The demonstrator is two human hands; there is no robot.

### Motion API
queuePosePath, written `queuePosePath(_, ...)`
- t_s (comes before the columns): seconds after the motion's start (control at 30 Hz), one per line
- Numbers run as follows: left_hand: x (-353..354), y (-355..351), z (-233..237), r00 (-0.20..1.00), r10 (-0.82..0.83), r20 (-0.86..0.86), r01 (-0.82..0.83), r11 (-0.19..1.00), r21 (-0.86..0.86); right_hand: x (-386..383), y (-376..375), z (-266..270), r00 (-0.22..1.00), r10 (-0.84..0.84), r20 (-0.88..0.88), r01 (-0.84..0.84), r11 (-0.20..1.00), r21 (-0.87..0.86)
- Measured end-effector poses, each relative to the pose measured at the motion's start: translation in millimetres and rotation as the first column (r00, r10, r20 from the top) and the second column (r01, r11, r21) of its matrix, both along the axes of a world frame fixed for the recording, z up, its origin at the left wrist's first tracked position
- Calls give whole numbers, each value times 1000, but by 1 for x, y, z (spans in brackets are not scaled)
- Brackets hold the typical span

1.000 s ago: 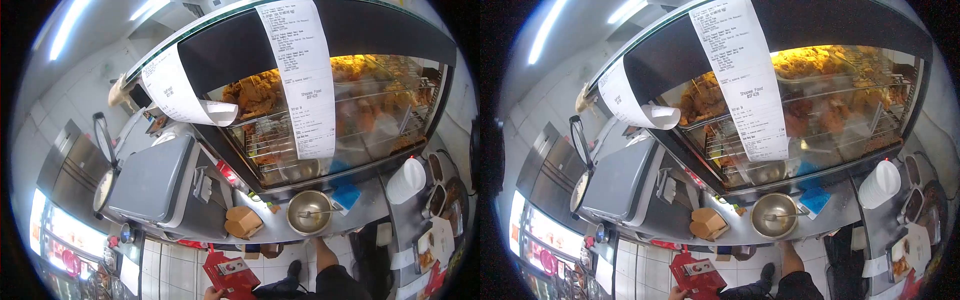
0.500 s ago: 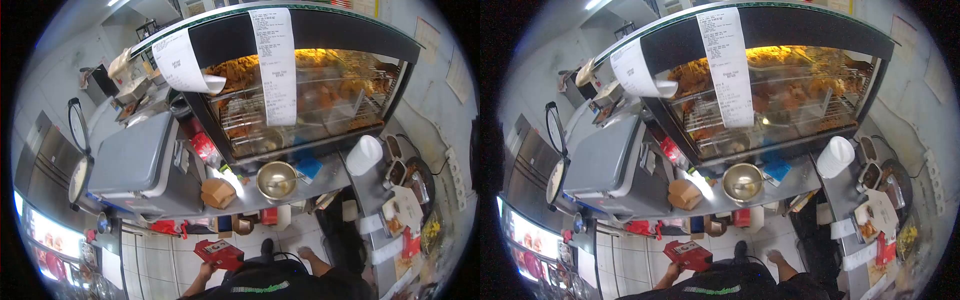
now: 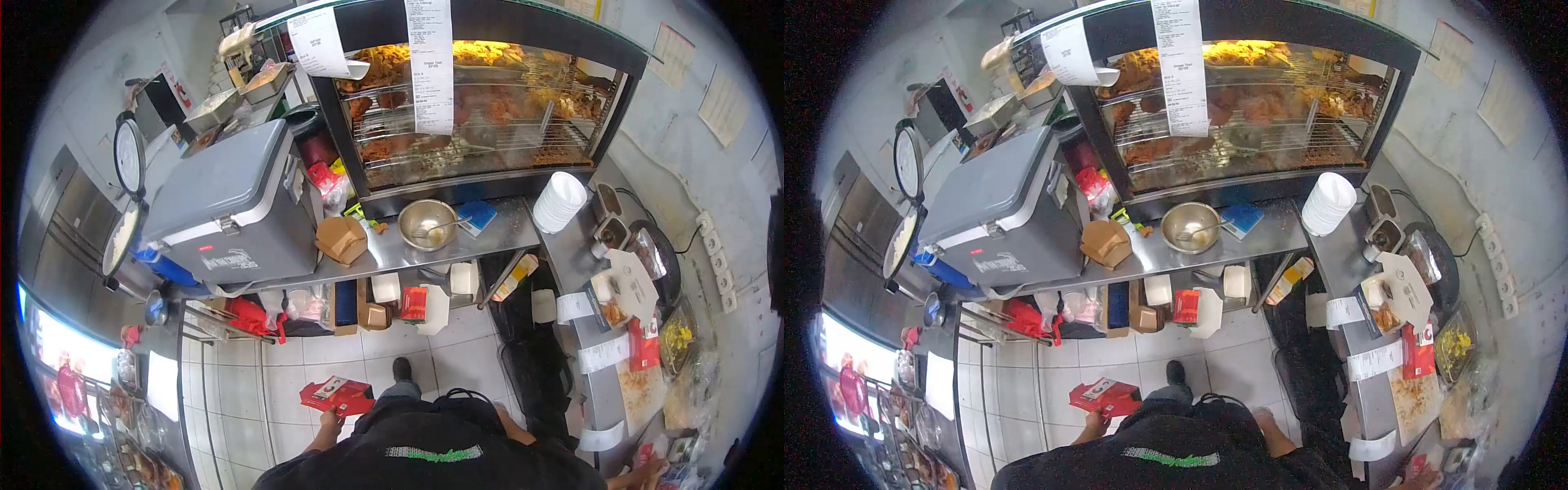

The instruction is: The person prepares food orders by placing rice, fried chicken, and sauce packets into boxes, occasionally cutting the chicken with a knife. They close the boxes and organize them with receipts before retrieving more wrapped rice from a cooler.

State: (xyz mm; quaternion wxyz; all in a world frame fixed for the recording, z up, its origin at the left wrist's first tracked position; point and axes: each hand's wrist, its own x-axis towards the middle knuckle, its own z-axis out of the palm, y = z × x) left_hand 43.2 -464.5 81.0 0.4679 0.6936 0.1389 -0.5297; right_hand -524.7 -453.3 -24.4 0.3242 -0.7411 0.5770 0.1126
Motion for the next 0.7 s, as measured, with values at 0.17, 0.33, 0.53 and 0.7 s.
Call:
queuePosePath(0.17,16,31,-9,995,-23,97,13,995,99,21,-1,1,998,57,-21,-56,996,65)
queuePosePath(0.33,60,87,-23,989,107,103,-101,993,-68,58,-66,-21,957,271,-101,-266,962,64)
queuePosePath(0.53,100,177,-28,911,269,311,-206,953,-222,191,-167,91,984,164,-66,-151,974,167)
queuePosePath(0.7,162,255,-35,811,7,585,-70,994,85,340,-227,7,860,503,-88,-505,812,-294)
